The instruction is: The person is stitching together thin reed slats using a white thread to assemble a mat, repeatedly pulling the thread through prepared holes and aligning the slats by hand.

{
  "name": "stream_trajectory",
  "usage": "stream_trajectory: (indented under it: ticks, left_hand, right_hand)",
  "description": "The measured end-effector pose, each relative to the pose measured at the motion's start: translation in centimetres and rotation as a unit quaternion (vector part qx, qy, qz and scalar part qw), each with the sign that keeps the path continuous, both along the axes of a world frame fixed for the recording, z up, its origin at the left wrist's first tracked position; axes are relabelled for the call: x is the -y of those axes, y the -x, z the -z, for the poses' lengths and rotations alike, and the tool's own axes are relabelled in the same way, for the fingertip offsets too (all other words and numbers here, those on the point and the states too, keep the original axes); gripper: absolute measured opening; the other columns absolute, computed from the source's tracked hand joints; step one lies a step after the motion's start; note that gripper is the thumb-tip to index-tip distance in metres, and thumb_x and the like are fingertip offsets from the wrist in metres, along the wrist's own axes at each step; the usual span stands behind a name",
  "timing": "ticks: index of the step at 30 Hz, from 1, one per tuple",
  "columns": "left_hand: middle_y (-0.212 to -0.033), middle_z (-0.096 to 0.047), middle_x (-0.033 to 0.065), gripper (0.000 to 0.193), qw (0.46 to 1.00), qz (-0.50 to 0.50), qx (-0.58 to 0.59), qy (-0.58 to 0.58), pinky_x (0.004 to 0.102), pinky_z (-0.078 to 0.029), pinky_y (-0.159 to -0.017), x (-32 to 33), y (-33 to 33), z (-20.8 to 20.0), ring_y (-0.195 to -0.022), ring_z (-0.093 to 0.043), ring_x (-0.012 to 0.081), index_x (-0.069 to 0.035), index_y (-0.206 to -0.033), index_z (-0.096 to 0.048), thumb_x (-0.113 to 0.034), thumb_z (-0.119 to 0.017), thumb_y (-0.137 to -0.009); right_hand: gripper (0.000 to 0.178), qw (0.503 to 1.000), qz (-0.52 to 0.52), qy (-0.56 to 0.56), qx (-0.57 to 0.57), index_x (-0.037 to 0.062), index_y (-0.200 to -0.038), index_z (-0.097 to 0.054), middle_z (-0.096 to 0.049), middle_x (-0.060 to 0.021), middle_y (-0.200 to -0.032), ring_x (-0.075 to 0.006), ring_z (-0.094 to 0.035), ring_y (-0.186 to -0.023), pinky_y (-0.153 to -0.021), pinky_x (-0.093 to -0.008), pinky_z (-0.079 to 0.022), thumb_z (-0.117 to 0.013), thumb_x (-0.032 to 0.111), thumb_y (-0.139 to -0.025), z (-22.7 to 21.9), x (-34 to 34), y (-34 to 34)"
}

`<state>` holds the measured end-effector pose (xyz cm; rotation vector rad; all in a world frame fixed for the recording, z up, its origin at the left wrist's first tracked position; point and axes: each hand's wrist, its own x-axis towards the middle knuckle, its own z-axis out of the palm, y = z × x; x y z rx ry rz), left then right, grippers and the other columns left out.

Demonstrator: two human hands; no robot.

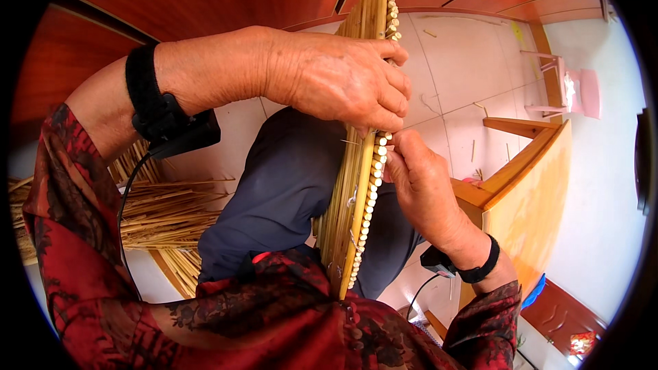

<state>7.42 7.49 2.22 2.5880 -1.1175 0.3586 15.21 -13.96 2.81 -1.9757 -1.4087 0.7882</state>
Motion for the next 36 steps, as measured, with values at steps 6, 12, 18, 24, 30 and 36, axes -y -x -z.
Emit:
stream_trajectory:
  ticks: [6, 12, 18, 24, 30, 36]
  left_hand:
    - [-0.098, -0.06, 0.0056, 0.024, 1.0, 0.006, -0.011, 0.002, 0.0483, -0.037, -0.095, 0.0, 0.0, 0.0, -0.103, -0.056, 0.0216, -0.003, -0.101, -0.06, -0.016, -0.061, -0.081]
    - [-0.1, -0.06, 0.0065, 0.029, 1.0, 0.003, 0.004, -0.002, 0.0462, -0.036, -0.096, -0.5, 0.1, 0.4, -0.103, -0.056, 0.0224, -0.003, -0.102, -0.059, -0.022, -0.063, -0.08]
    - [-0.091, -0.059, 0.0052, 0.028, 1.0, -0.01, 0.007, -0.02, 0.043, -0.037, -0.095, -0.5, 0.2, -0.3, -0.097, -0.056, 0.0229, -0.005, -0.095, -0.059, -0.024, -0.066, -0.076]
    - [-0.079, -0.054, 0.0039, 0.023, 0.992, -0.052, 0.042, -0.108, 0.0404, -0.038, -0.095, -0.5, 0.5, -1.8, -0.086, -0.055, 0.0209, -0.007, -0.087, -0.056, -0.019, -0.068, -0.072]
    - [-0.077, -0.051, 0.0073, 0.025, 0.989, -0.129, 0.044, -0.061, 0.0369, -0.048, -0.078, 2.2, 1.3, -5.8, -0.078, -0.057, 0.0251, -0.005, -0.082, -0.054, -0.019, -0.072, -0.07]
    - [-0.08, -0.052, 0.0111, 0.024, 0.947, -0.315, 0.058, -0.012, 0.0402, -0.048, -0.062, 3.2, 2.4, -8.3, -0.072, -0.058, 0.031, -0.002, -0.084, -0.052, -0.016, -0.07, -0.076]
  right_hand:
    - [0.009, 0.999, 0.042, 0.011, -0.029, -0.0015, -0.094, -0.044, -0.056, -0.0269, -0.074, -0.0475, -0.055, -0.073, -0.062, -0.0494, -0.043, -0.051, 0.002, -0.088, -0.1, -0.1, 0.9]
    - [0.01, 0.996, 0.083, 0.011, -0.033, -0.0024, -0.096, -0.047, -0.052, -0.02, -0.068, -0.0338, -0.054, -0.063, -0.057, -0.0405, -0.043, -0.047, 0.001, -0.086, 0.1, -0.9, 1.7]
    - [0.03, 0.996, 0.086, -0.005, 0.018, -0.0017, -0.113, -0.05, -0.058, -0.0248, -0.08, -0.0418, -0.059, -0.074, -0.062, -0.0462, -0.047, -0.054, 0.002, -0.084, -1.4, 0.6, 1.5]
    - [0.028, 0.959, 0.025, -0.09, 0.269, 0.0043, -0.104, -0.058, -0.059, -0.0128, -0.096, -0.0295, -0.062, -0.076, -0.062, -0.0374, -0.051, -0.068, 0.009, -0.079, -6.0, 6.0, 1.5]
    - [0.022, 0.918, 0.025, -0.148, 0.368, 0.0036, -0.093, -0.058, -0.058, -0.0093, -0.088, -0.026, -0.058, -0.084, -0.073, -0.0359, -0.047, -0.07, 0.008, -0.075, -5.4, 7.6, 2.4]
    - [0.016, 0.808, 0.014, -0.358, 0.468, 0.0051, -0.09, -0.058, -0.048, -0.0057, -0.075, -0.0224, -0.049, -0.067, -0.062, -0.0361, -0.039, -0.065, 0.01, -0.077, -4.1, 3.7, 0.2]
